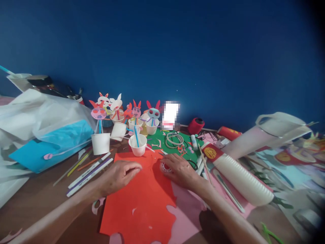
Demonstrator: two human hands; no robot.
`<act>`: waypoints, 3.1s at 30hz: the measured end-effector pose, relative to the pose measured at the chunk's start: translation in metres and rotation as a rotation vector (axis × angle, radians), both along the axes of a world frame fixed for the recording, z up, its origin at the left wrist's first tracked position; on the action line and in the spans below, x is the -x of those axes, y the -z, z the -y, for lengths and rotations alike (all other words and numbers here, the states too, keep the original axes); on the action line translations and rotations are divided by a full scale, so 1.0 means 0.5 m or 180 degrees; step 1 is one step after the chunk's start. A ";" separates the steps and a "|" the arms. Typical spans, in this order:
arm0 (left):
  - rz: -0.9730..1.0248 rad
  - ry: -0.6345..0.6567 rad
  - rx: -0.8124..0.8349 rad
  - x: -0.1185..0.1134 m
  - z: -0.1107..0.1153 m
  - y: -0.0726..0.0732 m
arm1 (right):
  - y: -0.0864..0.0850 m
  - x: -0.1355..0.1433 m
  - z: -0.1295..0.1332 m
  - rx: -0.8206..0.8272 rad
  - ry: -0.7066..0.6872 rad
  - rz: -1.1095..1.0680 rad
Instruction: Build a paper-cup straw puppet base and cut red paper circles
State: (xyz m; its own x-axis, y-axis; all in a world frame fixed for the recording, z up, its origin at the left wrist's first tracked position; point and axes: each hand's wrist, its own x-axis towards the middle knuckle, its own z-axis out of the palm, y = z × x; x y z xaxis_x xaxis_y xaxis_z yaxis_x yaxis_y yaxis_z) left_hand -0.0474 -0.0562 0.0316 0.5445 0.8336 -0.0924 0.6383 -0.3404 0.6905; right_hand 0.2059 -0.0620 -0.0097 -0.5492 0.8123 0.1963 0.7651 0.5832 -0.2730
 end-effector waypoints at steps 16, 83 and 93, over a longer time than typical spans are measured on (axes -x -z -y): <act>-0.1859 -0.0935 -0.0378 0.087 -0.028 0.004 | -0.003 -0.020 0.034 -0.0155 0.0300 0.0209; 0.0436 -0.0235 0.0738 0.124 0.035 0.060 | 0.049 0.220 0.129 -0.0011 -0.0579 -0.0550; 0.0645 0.0221 -0.0081 0.121 0.047 0.075 | 0.065 0.227 0.129 -0.0031 -0.0449 -0.0778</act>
